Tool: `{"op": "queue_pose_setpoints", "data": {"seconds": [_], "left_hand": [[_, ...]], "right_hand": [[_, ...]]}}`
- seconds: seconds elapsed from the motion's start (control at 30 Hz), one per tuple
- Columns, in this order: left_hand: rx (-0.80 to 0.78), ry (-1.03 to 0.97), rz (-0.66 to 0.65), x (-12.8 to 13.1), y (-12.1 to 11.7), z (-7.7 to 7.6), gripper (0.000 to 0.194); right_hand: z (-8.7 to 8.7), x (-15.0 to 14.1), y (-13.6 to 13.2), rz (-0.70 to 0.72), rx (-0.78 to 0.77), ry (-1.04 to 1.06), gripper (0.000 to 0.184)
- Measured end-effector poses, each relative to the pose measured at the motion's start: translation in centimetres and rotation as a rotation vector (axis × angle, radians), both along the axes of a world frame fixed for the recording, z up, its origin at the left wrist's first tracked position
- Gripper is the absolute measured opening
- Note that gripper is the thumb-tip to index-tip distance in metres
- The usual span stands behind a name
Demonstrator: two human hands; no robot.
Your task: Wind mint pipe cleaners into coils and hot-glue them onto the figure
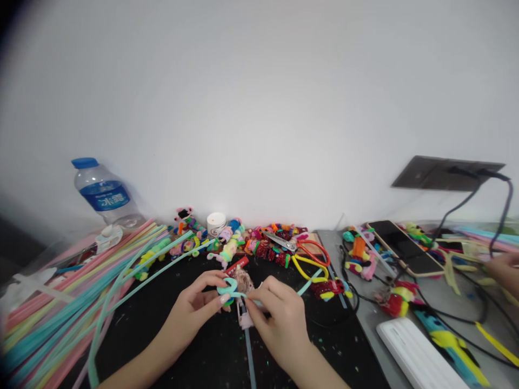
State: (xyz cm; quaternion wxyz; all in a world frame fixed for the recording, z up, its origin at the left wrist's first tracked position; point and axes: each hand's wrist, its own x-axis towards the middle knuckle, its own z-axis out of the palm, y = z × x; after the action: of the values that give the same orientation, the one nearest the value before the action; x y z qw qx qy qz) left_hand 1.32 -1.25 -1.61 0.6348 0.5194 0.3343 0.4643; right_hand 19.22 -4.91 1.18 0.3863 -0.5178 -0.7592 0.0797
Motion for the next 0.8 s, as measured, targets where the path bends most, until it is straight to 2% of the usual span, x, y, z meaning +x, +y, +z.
{"op": "queue_pose_setpoints", "data": {"seconds": [0.43,0.67,0.8], "left_hand": [[-0.012,0.004,-0.020,-0.06,0.00,-0.12,0.013],[-0.016,0.063,-0.026,-0.24,0.19,-0.11,0.023],[-0.028,0.077,-0.019,-0.25,0.24,-0.02,0.020]], "right_hand": [[-0.26,0.06,0.02,0.022,0.004,-0.011,0.017],[-0.09,0.20,0.14,0.009,0.017,0.055,0.018],[-0.12,0.20,0.14,0.019,-0.001,0.079,0.018]]}}
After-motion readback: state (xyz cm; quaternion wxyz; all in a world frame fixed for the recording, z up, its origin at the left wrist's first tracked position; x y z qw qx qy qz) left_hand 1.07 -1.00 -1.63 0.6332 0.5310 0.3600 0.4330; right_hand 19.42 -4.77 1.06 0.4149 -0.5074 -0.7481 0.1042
